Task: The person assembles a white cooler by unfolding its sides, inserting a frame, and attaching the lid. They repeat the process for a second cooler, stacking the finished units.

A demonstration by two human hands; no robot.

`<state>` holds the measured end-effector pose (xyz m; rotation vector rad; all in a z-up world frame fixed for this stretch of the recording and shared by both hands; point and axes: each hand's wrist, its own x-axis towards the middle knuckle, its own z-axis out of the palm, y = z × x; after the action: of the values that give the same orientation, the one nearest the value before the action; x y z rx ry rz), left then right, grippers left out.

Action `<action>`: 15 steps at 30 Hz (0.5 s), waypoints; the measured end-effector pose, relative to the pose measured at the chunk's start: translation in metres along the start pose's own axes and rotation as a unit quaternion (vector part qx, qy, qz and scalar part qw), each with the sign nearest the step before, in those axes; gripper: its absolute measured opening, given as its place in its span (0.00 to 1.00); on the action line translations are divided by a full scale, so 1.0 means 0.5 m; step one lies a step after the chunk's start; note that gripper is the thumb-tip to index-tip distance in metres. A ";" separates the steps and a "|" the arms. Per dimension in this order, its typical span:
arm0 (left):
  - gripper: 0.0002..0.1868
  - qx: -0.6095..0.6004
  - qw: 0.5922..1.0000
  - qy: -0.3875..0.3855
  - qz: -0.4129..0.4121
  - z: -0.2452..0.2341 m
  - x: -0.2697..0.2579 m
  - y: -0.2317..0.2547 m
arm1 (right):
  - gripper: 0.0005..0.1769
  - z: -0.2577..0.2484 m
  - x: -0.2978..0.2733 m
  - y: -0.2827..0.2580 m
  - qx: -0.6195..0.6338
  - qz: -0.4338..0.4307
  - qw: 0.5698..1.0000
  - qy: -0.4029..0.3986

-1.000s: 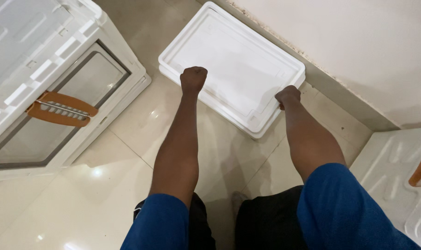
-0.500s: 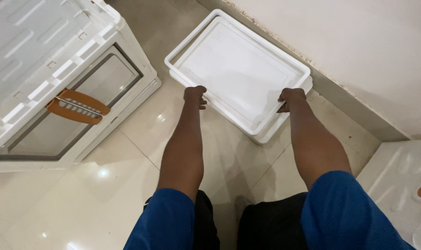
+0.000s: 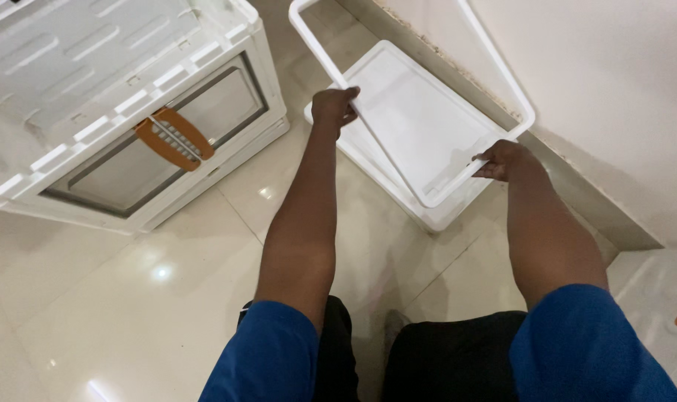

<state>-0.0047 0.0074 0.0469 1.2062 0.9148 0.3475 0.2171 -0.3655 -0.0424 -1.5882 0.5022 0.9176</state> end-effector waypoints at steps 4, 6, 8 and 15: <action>0.12 -0.082 0.990 0.001 0.117 -0.040 -0.061 0.109 | 0.21 0.059 -0.057 -0.058 0.009 -0.078 0.997 0.000; 0.11 -0.075 0.988 0.025 0.135 -0.073 -0.092 0.156 | 0.18 0.120 -0.105 -0.100 0.019 -0.137 0.990 0.024; 0.10 -0.114 0.981 0.026 0.156 -0.116 -0.118 0.201 | 0.13 0.182 -0.165 -0.145 0.039 -0.212 0.977 0.010; 0.07 -0.293 0.913 0.041 0.280 -0.309 -0.142 0.302 | 0.18 0.426 -0.361 -0.249 0.026 -0.493 0.859 -0.133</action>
<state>-0.1314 0.1135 0.2031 0.8679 0.4539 1.0618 0.1419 -0.1620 0.1728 -1.3668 -0.4772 0.2981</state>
